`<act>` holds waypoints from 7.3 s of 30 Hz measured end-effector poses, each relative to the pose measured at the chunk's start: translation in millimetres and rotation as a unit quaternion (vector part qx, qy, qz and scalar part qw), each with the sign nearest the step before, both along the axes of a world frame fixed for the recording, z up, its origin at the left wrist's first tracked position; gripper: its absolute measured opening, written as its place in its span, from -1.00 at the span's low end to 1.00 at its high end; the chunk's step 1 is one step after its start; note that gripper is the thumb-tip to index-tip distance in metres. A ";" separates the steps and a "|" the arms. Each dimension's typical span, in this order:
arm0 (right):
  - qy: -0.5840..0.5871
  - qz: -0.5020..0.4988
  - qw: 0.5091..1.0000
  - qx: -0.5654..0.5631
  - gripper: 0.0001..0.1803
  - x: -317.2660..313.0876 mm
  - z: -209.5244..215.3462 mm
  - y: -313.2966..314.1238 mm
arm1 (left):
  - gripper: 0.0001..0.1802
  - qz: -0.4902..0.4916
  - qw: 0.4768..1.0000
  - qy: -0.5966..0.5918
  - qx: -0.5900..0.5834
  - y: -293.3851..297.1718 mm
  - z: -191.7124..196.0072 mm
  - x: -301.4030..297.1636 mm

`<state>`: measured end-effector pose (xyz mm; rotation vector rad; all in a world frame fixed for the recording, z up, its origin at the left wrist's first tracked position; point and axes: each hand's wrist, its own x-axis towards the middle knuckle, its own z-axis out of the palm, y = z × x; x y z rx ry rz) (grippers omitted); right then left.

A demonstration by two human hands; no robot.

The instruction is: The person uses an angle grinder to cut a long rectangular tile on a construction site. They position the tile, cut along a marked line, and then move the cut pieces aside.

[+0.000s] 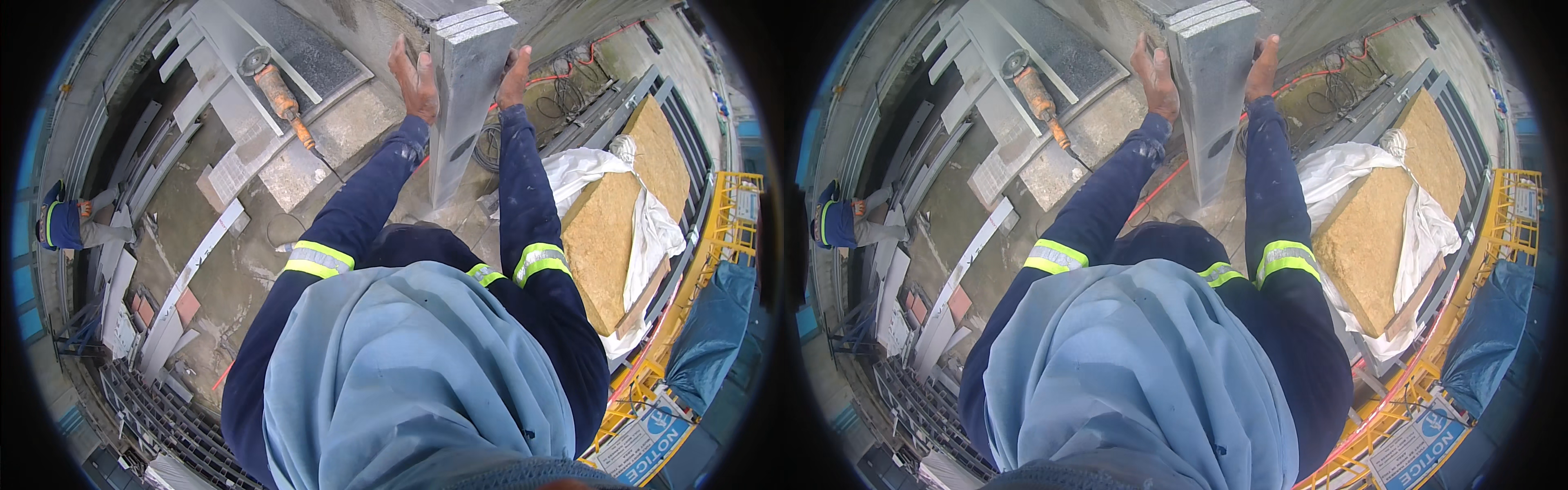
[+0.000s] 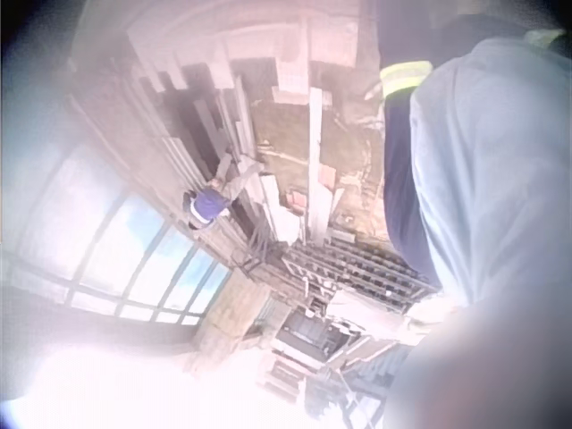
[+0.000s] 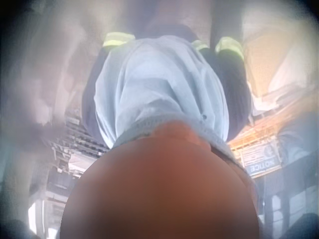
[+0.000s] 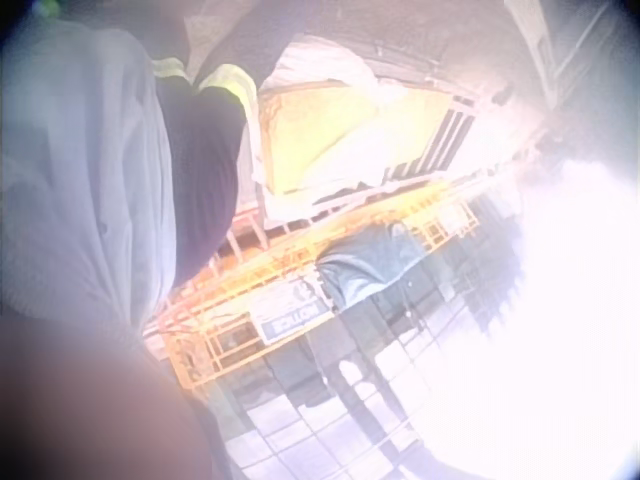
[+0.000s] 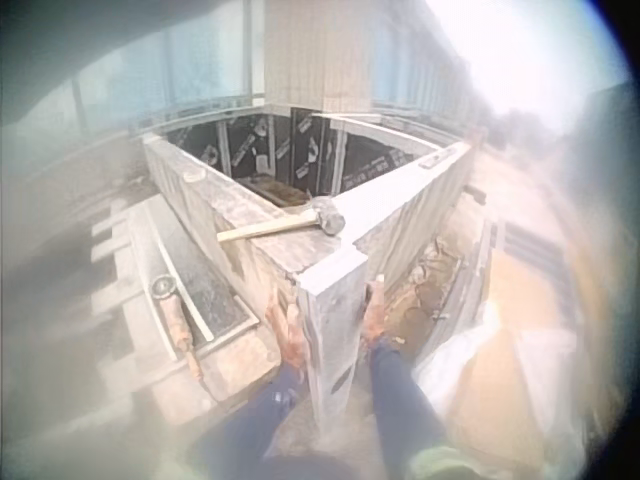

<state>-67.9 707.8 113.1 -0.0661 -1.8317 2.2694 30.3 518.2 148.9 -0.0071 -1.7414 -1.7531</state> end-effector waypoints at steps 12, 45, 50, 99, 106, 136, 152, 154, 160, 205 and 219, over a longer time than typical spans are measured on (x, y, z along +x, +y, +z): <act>-0.053 -0.140 0.989 0.012 -0.12 -11.9 -8.7 3.5 | -0.07 0.086 0.994 0.014 -0.064 -3.7 36.2 16.9; -0.040 0.211 0.893 0.395 -0.65 248.2 -182.0 -173.8 | -0.23 0.462 0.486 -0.453 0.588 -122.6 -309.2 770.6; 0.050 0.127 0.818 0.558 -0.40 174.5 -122.9 -317.8 | -0.26 0.369 0.560 -0.498 0.549 -145.7 -321.1 807.8; -0.229 -0.002 0.655 0.720 -0.23 69.4 -41.9 -556.1 | -0.39 0.120 0.801 -0.552 0.199 -913.7 -180.2 384.9; -0.244 -0.090 0.654 0.710 -0.26 166.6 57.8 -638.9 | -0.35 0.073 0.832 -0.512 0.201 -1059.7 -185.9 302.3; -0.171 -0.302 0.634 0.691 -0.39 85.6 99.1 -590.7 | -0.36 0.009 0.809 -0.535 0.245 -1097.1 -187.5 -16.0; -0.295 -0.385 0.605 0.631 -0.33 -159.2 245.9 -452.2 | -0.41 -0.106 0.789 -0.590 0.137 -1084.4 -207.2 -53.8; -0.304 -0.399 0.557 0.662 -0.23 -174.3 237.9 -441.9 | -0.40 -0.093 0.776 -0.602 0.163 -1099.4 -222.6 -44.1; -0.290 -0.313 0.603 0.674 -0.18 -193.4 221.9 -398.3 | -0.37 -0.072 0.747 -0.633 0.193 -1130.8 -258.2 -20.6; -0.235 -0.430 0.786 -0.377 -0.08 21.7 -156.5 -720.4 | -0.06 -0.242 0.754 -0.532 0.302 -901.6 -191.9 -450.6; -0.146 -0.520 0.697 -0.472 -0.31 -8.2 -181.3 -725.5 | -0.52 -0.231 0.747 -0.527 0.333 -885.5 -205.9 -473.6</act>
